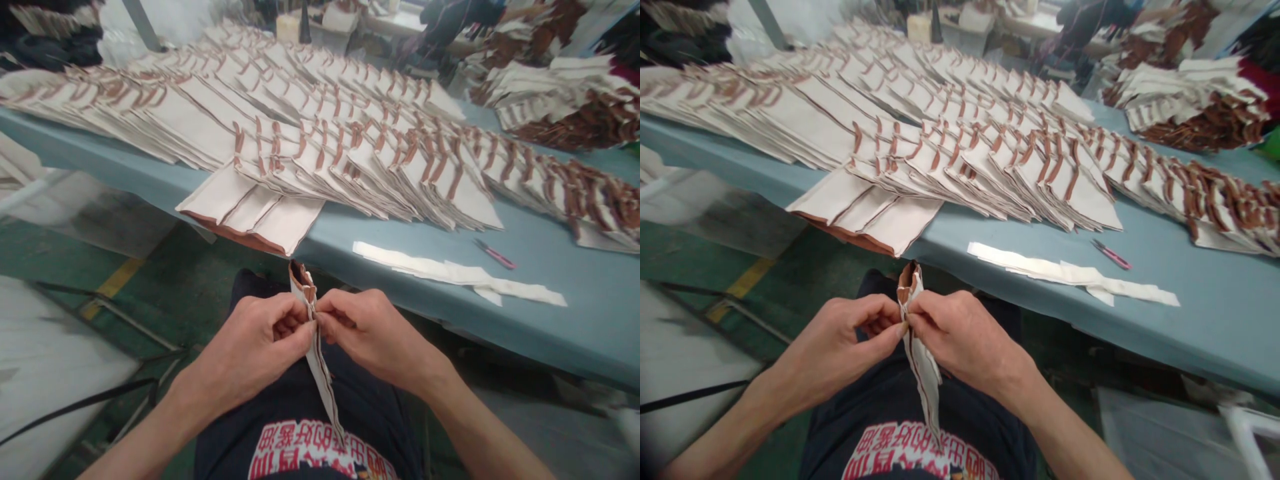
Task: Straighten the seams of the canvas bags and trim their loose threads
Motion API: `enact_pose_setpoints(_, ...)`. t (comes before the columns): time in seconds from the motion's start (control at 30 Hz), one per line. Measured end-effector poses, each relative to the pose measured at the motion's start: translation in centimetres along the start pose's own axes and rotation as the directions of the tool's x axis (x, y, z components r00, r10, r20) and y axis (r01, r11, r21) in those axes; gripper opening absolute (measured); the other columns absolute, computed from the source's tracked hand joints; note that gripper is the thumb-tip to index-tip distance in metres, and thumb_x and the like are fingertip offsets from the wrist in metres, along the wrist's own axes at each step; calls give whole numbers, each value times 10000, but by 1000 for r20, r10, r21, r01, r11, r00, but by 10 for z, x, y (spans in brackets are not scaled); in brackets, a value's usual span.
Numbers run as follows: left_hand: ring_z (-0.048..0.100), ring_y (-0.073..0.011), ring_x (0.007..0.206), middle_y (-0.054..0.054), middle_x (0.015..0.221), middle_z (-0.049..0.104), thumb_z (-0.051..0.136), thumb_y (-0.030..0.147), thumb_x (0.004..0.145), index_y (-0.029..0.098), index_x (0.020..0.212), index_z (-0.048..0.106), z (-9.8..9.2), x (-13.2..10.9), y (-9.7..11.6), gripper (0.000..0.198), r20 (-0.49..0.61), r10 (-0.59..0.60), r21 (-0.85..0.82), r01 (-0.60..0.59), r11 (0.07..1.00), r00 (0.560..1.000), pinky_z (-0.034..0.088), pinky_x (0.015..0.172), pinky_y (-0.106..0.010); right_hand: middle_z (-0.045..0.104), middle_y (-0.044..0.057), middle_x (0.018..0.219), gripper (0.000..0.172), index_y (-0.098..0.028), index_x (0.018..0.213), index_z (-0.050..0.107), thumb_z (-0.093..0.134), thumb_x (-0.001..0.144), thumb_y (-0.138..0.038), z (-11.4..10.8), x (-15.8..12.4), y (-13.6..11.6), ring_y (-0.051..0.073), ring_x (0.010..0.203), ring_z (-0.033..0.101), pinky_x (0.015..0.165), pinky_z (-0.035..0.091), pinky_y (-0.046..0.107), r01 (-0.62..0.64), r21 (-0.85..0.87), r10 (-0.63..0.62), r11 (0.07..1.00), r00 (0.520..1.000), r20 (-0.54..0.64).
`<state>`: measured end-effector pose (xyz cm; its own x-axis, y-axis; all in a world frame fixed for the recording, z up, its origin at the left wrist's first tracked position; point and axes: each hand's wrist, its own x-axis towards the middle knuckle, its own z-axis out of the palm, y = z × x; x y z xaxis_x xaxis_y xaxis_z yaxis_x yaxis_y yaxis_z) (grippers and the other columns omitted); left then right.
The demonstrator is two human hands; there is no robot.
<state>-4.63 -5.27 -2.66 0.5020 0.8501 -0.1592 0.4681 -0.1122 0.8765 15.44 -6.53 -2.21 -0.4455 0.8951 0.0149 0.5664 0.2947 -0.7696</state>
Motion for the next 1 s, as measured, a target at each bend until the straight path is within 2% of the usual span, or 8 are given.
enact_pose_setpoints(0.17,487,-99,545,45,581,563,564,232,877,169,646,611,1,7,0,244,-7,-2,28,2,1000,1000,343,513,-207,734,2,734,164,-163,863,722,641,955,-53,0,-2,-4,109,600,644,577,379,204,0,-141,2,990,1000,17)
enact_pose_setpoints(0.43,455,-92,515,54,545,510,500,167,830,173,645,569,8,6,-2,197,-22,21,123,-18,992,1000,275,514,-229,737,22,664,169,-187,785,657,601,927,-114,10,-4,-4,151,560,651,539,277,281,25,-462,-57,886,997,-54)
enact_pose_setpoints(0.53,426,-93,522,54,543,467,495,150,763,179,602,505,12,9,-2,164,-111,24,40,-20,999,994,263,524,-235,688,-2,635,133,-197,750,612,608,860,-121,17,-4,0,133,551,605,548,298,263,12,-387,-76,922,985,-152)
enact_pose_setpoints(0.6,389,-91,544,51,561,439,526,175,727,183,571,460,18,13,-5,170,-163,-44,-142,21,990,986,258,526,-228,638,-21,617,125,-200,737,582,583,840,-130,24,-3,4,119,536,564,545,316,246,-21,-234,-32,972,975,-219)
enact_pose_setpoints(0.73,264,-72,484,85,523,338,576,294,692,208,585,431,38,16,-21,200,-42,-208,-628,137,766,977,244,481,-210,550,-43,598,153,-214,739,523,537,890,-233,43,-6,15,111,509,507,500,361,214,-177,265,238,948,946,-220)
enact_pose_setpoints(0.83,172,-66,425,118,478,257,535,409,743,242,624,381,51,14,-32,257,34,-227,-693,187,696,973,212,427,-211,530,-50,600,198,-222,758,492,528,933,-307,51,-13,20,113,507,502,492,399,212,-247,476,346,844,929,-133)
enact_pose_setpoints(0.93,252,-67,446,96,494,351,609,354,745,218,622,439,50,8,-31,249,39,-222,-671,191,717,974,224,445,-205,593,-31,636,180,-207,788,538,526,960,-260,44,-22,17,119,536,541,519,396,220,-215,326,273,920,952,-141)
enact_pose_setpoints(1.0,331,-74,500,70,547,422,633,256,743,194,615,474,43,4,-24,214,-15,-185,-552,146,821,983,245,478,-203,648,-11,683,139,-194,829,589,544,960,-200,33,-26,12,131,575,589,551,393,234,-139,75,149,987,976,-161)
